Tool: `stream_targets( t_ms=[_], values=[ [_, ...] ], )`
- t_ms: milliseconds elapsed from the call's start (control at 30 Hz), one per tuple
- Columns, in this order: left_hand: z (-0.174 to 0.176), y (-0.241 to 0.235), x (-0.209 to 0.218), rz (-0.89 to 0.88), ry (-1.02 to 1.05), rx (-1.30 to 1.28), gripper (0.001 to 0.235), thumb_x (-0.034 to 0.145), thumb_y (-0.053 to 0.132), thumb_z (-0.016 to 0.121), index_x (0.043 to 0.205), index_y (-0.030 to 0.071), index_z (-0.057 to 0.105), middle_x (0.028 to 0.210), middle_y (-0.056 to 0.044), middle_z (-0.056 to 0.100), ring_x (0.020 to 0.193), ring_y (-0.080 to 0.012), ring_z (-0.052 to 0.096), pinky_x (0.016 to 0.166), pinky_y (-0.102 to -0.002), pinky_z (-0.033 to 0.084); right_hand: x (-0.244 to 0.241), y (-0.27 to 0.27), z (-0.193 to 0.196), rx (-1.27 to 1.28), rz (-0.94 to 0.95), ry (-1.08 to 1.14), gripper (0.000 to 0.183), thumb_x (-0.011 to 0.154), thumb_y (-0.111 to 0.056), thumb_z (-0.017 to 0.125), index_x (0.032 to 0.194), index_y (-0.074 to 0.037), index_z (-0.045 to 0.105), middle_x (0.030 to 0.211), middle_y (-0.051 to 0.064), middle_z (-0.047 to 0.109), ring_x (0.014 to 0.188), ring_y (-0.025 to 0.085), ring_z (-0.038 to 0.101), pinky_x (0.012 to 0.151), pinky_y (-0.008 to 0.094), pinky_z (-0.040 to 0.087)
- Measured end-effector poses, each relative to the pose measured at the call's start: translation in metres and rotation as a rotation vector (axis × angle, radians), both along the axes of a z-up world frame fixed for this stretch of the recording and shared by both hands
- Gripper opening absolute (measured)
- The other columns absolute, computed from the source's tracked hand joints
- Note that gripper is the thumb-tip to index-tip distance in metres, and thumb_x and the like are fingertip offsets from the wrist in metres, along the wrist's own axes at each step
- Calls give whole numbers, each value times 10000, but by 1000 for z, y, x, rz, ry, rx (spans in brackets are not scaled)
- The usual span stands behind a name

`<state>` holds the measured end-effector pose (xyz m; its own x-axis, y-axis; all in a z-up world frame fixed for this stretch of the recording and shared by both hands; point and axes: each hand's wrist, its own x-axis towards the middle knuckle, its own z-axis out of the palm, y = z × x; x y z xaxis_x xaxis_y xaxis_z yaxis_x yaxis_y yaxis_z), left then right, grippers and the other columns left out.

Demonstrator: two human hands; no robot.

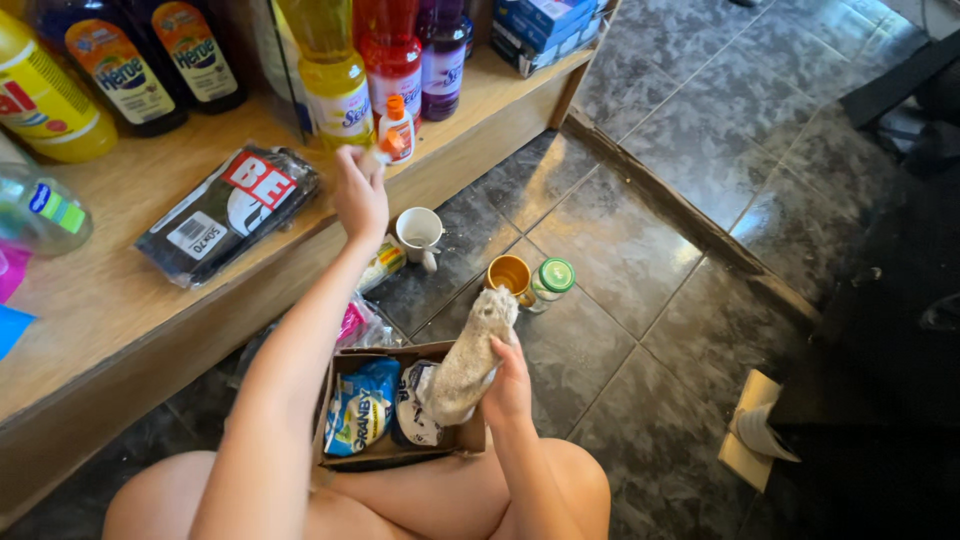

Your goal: The person sorts various household goods and food items on the floor, cleaning some with a cloth and liquid, and placing items into a box or onto low shelves.

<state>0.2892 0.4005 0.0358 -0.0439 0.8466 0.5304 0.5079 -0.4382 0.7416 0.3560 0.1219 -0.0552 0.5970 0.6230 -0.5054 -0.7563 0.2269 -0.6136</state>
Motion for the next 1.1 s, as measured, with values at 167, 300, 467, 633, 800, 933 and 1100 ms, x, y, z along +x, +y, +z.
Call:
stream_targets(
  t_ms=[167,300,467,633,800,933,1100],
  values=[
    [12,-109,-31,-386,125,65,319,887,237,629,1062,-7,521,807,-220,629,760,-419,631,638,-485,504,0,3,31,-17,-138,-272,446,861,-98,600,1299,-138,521,1106,111,645,964,196,628,842,355,529],
    [-18,-184,-70,-629,490,98,331,796,403,640,984,135,589,855,-50,613,715,-290,660,579,-394,540,5,-5,9,-15,-126,-639,357,894,-94,586,1249,-66,551,1123,97,636,1018,128,553,907,346,487],
    [-36,-223,-93,-593,548,81,454,857,509,490,1179,190,508,860,0,551,654,-241,652,531,-359,537,-4,-13,40,113,37,-1073,265,693,105,683,930,-10,646,944,111,629,918,200,546,873,378,465],
    [-10,-231,-99,-535,356,316,400,808,388,612,1145,174,590,784,22,573,552,-191,632,490,-276,516,-15,-11,22,169,-45,-1044,226,627,126,734,805,6,664,856,135,636,855,180,567,823,376,482],
    [23,-235,-89,-400,339,327,392,931,243,423,1296,188,554,643,31,461,480,-163,530,476,-243,479,-45,-3,-7,140,-152,-317,313,796,-60,676,1091,-97,578,1010,100,681,900,161,646,793,320,537],
    [2,-239,-83,-503,386,57,430,937,341,392,1337,216,490,788,-72,578,600,-307,632,496,-406,524,-50,-8,15,225,-116,-159,347,827,-224,667,1142,-138,549,1069,74,671,935,165,649,790,338,547],
    [1,-246,-75,-429,72,116,388,889,225,583,1244,69,567,813,-119,563,709,-333,568,662,-400,477,-71,-16,-11,204,14,-217,362,904,-250,562,1255,-182,503,1110,21,635,939,111,613,854,333,532]
  ],
)
